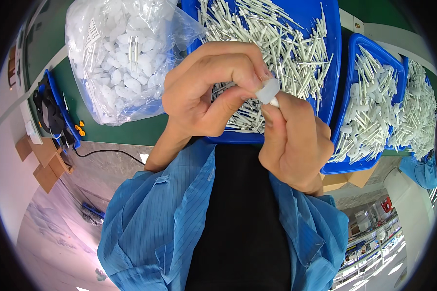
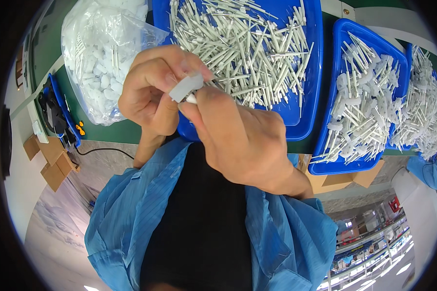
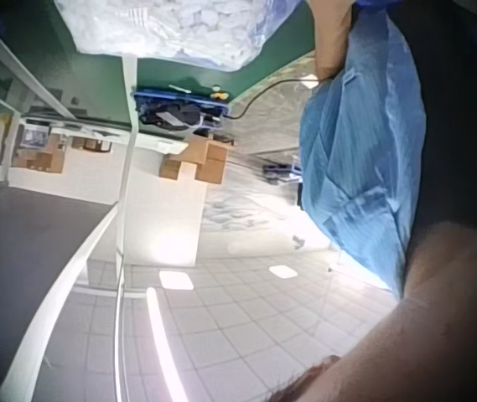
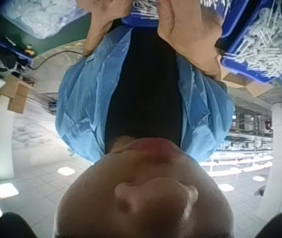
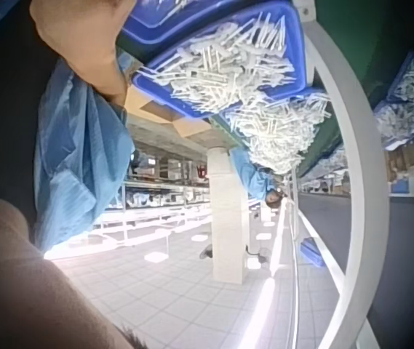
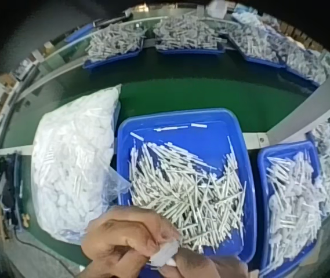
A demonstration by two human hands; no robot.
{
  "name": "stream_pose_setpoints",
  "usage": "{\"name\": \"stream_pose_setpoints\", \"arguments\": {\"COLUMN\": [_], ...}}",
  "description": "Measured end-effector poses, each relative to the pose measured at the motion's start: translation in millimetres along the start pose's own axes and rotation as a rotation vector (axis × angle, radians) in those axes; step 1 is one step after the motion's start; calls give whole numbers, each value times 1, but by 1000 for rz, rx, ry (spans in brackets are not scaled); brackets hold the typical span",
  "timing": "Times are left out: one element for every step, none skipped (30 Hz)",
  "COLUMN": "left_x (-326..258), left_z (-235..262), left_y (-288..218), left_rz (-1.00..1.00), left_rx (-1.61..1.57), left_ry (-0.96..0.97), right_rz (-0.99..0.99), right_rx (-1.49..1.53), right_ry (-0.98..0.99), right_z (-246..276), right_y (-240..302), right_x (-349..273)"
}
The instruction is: The person repeatedly picks up a white plastic rod and a white plastic cap from blue trays. They insert the rod into the cap by hand, completing the assembly of the two components. The person continues this repetitive assembly process throughout the clip.
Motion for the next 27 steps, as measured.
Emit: {"name": "stream_pose_setpoints", "arguments": {"left_x": [0, 0, 0, 1, 0, 0, 2, 3, 7, 8, 11, 12, 14, 16, 18, 20, 23, 24, 23, 20, 18, 16, 14, 12, 11, 11, 11], "left_z": [-1, -1, -1, 0, 1, 1, 2, 2, 5, 4, 4, 4, 6, 8, 9, 9, 12, 12, 13, 12, 12, 11, 10, 10, 9, 9, 7], "left_y": [-1, -1, -1, -1, -1, 0, 0, -1, -5, -5, -5, -4, -3, -3, -4, -8, -11, -14, -13, -14, -13, -12, -10, -8, -8, -8, -8], "left_rz": [-6, -12, -16, -9, 2, 26, 24, 25, 3, -2, -9, 17, 43, 68, 94, 62, 30, -2, 71, 143, 215, 212, 209, 206, 157, 107, 32], "left_rx": [12, 23, 33, 9, -17, -79, -65, -51, 39, 49, 60, 51, 42, 33, 51, 89, 128, 166, 148, 131, 113, 73, 32, -8, 4, 16, 44], "left_ry": [1, 2, 9, -22, -55, -125, -133, -142, -88, -53, -19, -7, 5, 17, 26, 86, 146, 206, 173, 141, 108, 95, 83, 72, 79, 86, 96], "right_rz": [7, 3, -1, -12, -23, -26, -26, -26, -48, -18, 13, 44, 37, 31, 24, 32, 40, 48, 46, 45, 43, 43, 42, 41, -41, -122, -175], "right_rx": [-15, -13, -14, 3, 19, 54, 89, 124, 137, 119, 103, 86, 79, 72, 66, 58, 51, 43, 25, 8, -10, -10, -10, -10, 139, 289, 393], "right_ry": [-13, -9, -8, 9, 26, 30, 33, 36, 68, 30, -8, -45, -32, -18, -4, -15, -25, -36, -21, -6, 9, 8, 6, 4, 8, 11, 31], "right_z": [-2, -2, -2, -3, -5, -6, -7, -7, -4, -3, -4, -3, -3, -2, -2, -2, -3, -3, -3, -2, -2, -1, -2, -2, -2, -3, -3], "right_y": [2, 1, 1, -2, -5, -11, -19, -24, -25, -26, -29, -30, -30, -30, -30, -30, -29, -29, -29, -29, -30, -30, -31, -32, -34, -36, -37], "right_x": [1, 0, -1, -3, -6, -8, -8, -9, -9, -10, -10, -11, -13, -14, -15, -15, -14, -14, -15, -16, -16, -17, -18, -19, -18, -18, -17]}}
Point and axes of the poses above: each hand's wrist, its own x-axis towards the middle knuckle, its own z-axis out of the back of the hand, y = z × x, the point moved 4 cm from there along x, towards the middle knuckle, and after that the axes turned 4 degrees about z, right-handed, at the moved point
